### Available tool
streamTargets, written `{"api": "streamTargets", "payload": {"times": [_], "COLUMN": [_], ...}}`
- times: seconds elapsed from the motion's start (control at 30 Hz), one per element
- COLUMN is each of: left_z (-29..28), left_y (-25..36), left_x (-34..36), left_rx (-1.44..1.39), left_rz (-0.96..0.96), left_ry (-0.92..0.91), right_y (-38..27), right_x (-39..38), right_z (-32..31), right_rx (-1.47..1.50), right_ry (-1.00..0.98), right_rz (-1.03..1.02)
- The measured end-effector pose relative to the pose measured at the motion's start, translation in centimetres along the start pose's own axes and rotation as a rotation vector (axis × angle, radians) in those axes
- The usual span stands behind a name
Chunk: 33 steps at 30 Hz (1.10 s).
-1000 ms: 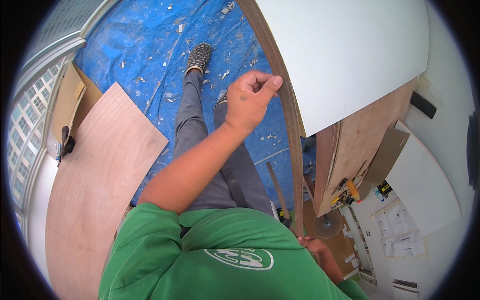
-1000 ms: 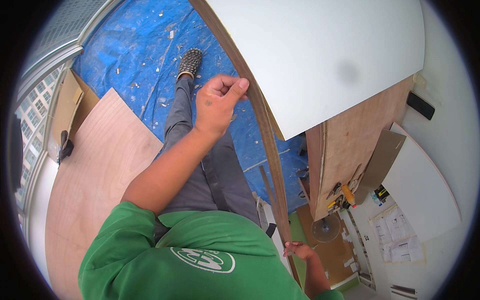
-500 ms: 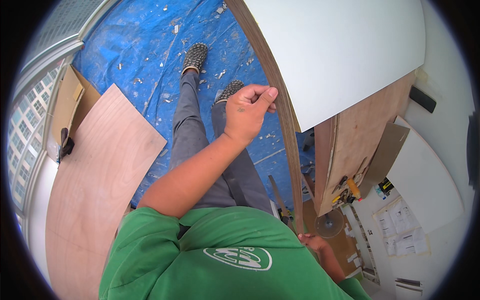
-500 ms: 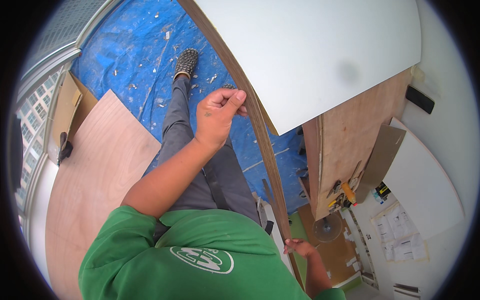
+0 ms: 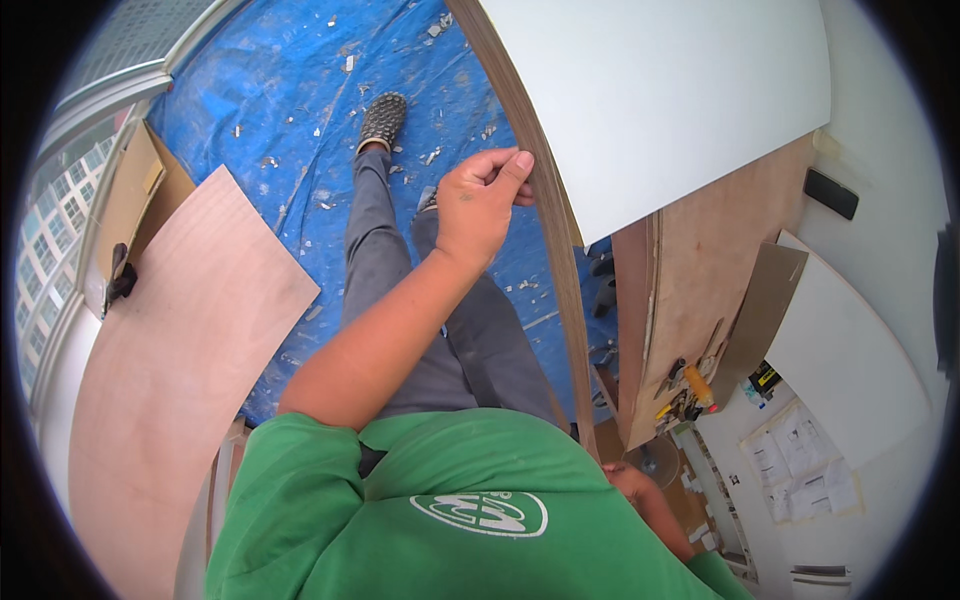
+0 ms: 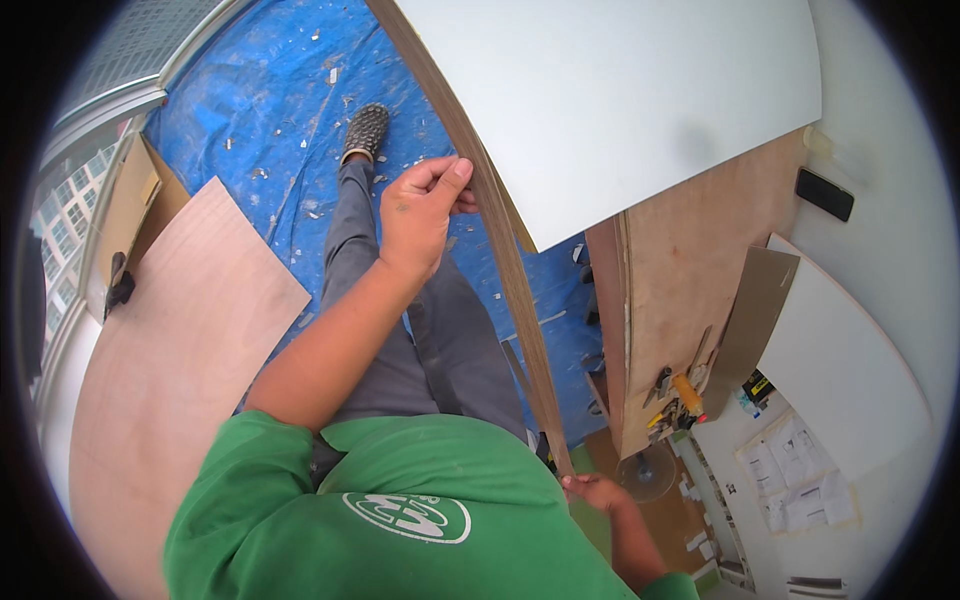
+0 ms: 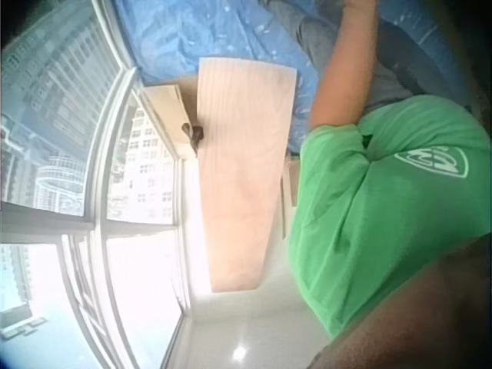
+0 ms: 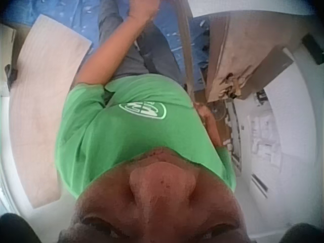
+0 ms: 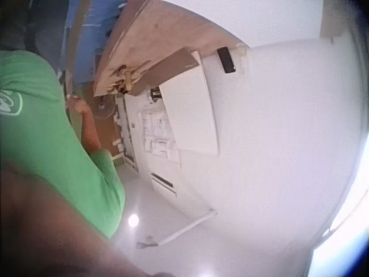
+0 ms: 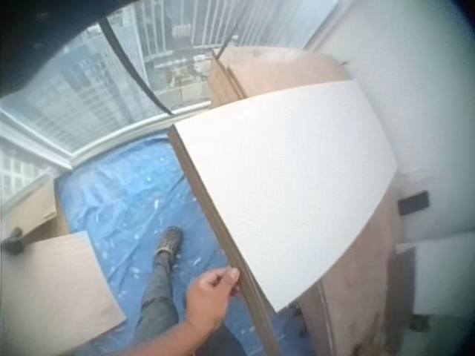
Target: The person aligns a flexible edge banding strip along the edge of a white cabinet door panel, presses it into place, and uses a hammer to tap the strip flush. The person then flips the panel and uses a utility knife to trim the excess banding along the edge.
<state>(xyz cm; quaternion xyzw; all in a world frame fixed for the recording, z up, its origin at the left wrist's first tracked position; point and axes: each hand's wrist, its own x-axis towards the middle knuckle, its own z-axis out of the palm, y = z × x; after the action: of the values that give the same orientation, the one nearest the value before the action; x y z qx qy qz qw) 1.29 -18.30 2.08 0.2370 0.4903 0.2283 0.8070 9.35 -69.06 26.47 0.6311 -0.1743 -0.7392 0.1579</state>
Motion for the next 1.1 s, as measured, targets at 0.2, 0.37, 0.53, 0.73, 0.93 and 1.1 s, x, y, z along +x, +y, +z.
{"api": "streamTargets", "payload": {"times": [0.2,0.37,0.53,0.73,0.93,1.1], "left_z": [0.2,0.5,0.6,0.9,1.9,2.9], "left_y": [-2.1,-3.3,-4.9,-6.6,-8.1,-9.4], "left_x": [-2.7,-3.8,-4.9,-5.9,-8.3,-10.0], "left_rx": [-0.129,-0.24,-0.228,-0.296,-0.415,-0.454], "left_rz": [-0.106,-0.167,-0.201,-0.177,-0.283,-0.322], "left_ry": [-0.011,-0.048,-0.125,-0.132,-0.138,-0.148], "right_y": [-0.8,-4.4,-1.6,-2.1,-2.6,-0.5], "right_x": [-0.2,-1.5,2.0,3.3,4.2,6.2], "right_z": [-0.9,-0.1,1.0,0.7,0.6,0.9], "right_rx": [0.172,0.107,0.186,0.126,0.128,0.164], "right_ry": [-0.052,-0.018,-0.087,-0.056,-0.056,-0.018], "right_rz": [0.07,0.014,-0.096,-0.104,-0.069,-0.132]}}
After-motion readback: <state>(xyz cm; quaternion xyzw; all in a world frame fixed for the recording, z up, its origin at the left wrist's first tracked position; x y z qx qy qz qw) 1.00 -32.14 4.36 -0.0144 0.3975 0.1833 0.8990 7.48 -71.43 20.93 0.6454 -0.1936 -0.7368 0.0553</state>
